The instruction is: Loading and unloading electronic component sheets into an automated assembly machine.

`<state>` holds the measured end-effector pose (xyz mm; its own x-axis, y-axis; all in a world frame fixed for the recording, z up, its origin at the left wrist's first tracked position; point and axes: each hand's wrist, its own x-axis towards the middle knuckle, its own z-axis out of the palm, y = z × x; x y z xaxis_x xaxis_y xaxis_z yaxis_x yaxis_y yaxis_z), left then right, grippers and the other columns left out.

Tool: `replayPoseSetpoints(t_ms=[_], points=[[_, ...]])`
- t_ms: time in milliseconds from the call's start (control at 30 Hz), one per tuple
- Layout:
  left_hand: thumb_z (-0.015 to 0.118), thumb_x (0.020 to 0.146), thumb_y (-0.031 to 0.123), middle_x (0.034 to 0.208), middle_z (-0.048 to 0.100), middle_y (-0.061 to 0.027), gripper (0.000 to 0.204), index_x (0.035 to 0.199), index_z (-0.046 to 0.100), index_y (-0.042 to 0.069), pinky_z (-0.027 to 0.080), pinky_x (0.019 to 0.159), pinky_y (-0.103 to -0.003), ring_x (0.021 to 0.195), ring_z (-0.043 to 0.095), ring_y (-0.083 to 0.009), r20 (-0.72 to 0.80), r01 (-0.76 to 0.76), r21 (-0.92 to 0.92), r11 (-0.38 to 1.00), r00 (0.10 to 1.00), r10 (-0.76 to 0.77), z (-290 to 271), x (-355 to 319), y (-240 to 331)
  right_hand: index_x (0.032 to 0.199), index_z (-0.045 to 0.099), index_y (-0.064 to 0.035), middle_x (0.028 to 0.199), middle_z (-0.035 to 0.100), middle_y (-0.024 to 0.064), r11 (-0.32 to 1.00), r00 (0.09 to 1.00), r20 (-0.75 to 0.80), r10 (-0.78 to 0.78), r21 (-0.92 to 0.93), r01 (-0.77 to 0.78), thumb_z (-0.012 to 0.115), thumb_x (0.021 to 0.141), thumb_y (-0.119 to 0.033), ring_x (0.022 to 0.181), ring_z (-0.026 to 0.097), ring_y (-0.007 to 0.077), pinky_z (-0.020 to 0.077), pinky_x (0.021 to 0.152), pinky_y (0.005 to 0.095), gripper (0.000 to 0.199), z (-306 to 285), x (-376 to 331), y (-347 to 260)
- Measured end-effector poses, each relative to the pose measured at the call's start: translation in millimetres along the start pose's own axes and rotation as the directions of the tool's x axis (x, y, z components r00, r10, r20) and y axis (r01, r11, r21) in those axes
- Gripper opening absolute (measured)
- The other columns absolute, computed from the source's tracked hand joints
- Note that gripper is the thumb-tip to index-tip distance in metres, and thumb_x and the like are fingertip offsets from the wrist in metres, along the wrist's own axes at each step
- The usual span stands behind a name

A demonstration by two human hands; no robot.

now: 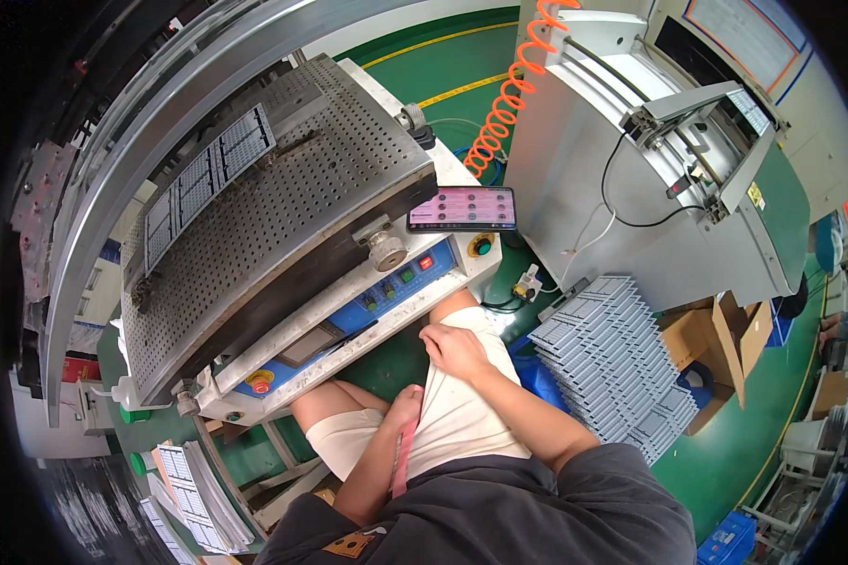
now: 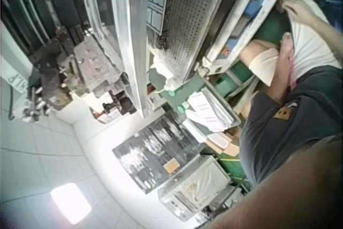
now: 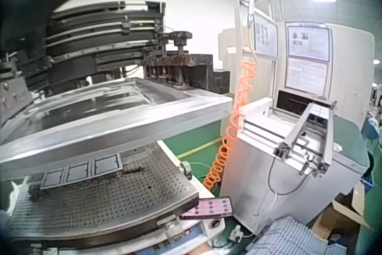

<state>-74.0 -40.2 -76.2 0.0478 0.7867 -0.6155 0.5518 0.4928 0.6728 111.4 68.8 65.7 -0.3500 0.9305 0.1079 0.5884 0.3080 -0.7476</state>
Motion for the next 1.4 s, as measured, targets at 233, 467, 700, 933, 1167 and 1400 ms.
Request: replayPoseSetpoints(t_ms=[233, 467, 700, 933, 1167, 1400], points=[[0.042, 0.093, 0.02, 0.087, 0.066, -0.017, 0.032, 0.103, 0.063, -0.002, 0.051, 0.07, -0.039, 0.078, 0.064, -0.0303, 0.005, -0.019, -0.215, 0.976, 1.0, 0.021, 5.4, 11.8, -19.6, 0.097, 0.066, -0.0051, 0.094, 0.068, 0.0127, 1.0, 1.0, -0.006, -0.002, -0.002, 0.002, 0.055, 0.09, -0.017, 0.085, 0.065, 0.034, 0.052, 0.076, 0.0411, 0.017, -0.5, -0.1, -0.2], [0.041, 0.092, 0.012, 0.067, 0.057, -0.0059, 0.026, 0.095, 0.062, -0.003, 0.046, 0.052, -0.032, 0.056, 0.055, -0.0151, 0.007, 0.006, -0.509, 0.861, 1.0, -0.003, 7.1, 10.9, -12.9, 0.103, 0.065, -0.003, 0.081, 0.067, 0.0119, 0.915, 0.958, -0.181, 0.221, 0.38, -0.139, 0.055, 0.095, -0.011, 0.066, 0.066, 0.0204, 0.0513, 0.063, 0.0305, 0.016, -23.3, 6.6, 18.6], [0.041, 0.092, 0.012, 0.067, 0.057, -0.0057, 0.025, 0.093, 0.062, -0.003, 0.046, 0.053, -0.033, 0.056, 0.055, -0.0163, 0.016, 0.027, -0.481, 0.876, 1.0, -0.022, 5.2, 10.3, -13.6, 0.136, 0.043, -0.0076, 0.077, 0.065, 0.008, 0.95, 0.885, -0.428, 0.182, 0.31, -0.045, 0.048, 0.091, 0.0, 0.062, 0.06, 0.0135, 0.0495, 0.06, 0.0289, 0.045, -112.7, 62.8, -33.5], [0.041, 0.093, 0.012, 0.068, 0.057, -0.0057, 0.025, 0.089, 0.061, -0.002, 0.046, 0.053, -0.032, 0.056, 0.054, -0.0164, 0.065, 0.073, -0.438, 0.896, 0.997, -0.049, 2.4, 2.3, -5.3, 0.143, 0.034, -0.0113, 0.079, 0.066, 0.0105, 0.992, 0.91, -0.396, 0.119, 0.086, -0.092, 0.047, 0.087, 0.002, 0.065, 0.061, 0.0183, 0.0511, 0.068, 0.0311, 0.06, -120.9, 76.7, -32.2], [0.047, 0.097, 0.025, 0.065, 0.054, -0.0043, 0.031, 0.083, 0.059, 0.0, 0.044, 0.051, -0.032, 0.055, 0.052, -0.0155, 0.124, 0.12, -0.593, 0.796, 0.991, -0.057, -0.5, 6.0, -4.9, 0.144, 0.032, -0.011, 0.086, 0.065, 0.0119, 0.984, 0.867, -0.476, 0.147, 0.16, -0.079, 0.047, 0.086, 0.004, 0.067, 0.062, 0.0184, 0.0515, 0.068, 0.0311, 0.062, -119.2, 57.0, -20.1], [0.052, 0.099, 0.031, 0.064, 0.052, -0.0028, 0.035, 0.082, 0.058, 0.001, 0.043, 0.052, -0.03, 0.055, 0.05, -0.0142, 0.082, 0.08, -0.433, 0.898, 0.995, -0.05, -2.0, 4.6, 0.5, 0.142, 0.036, -0.0096, 0.087, 0.063, 0.011, 0.981, 0.808, -0.566, 0.165, 0.178, -0.076, 0.046, 0.088, 0.005, 0.067, 0.06, 0.0169, 0.0505, 0.065, 0.0304, 0.057, -132.8, 41.3, -6.2]])
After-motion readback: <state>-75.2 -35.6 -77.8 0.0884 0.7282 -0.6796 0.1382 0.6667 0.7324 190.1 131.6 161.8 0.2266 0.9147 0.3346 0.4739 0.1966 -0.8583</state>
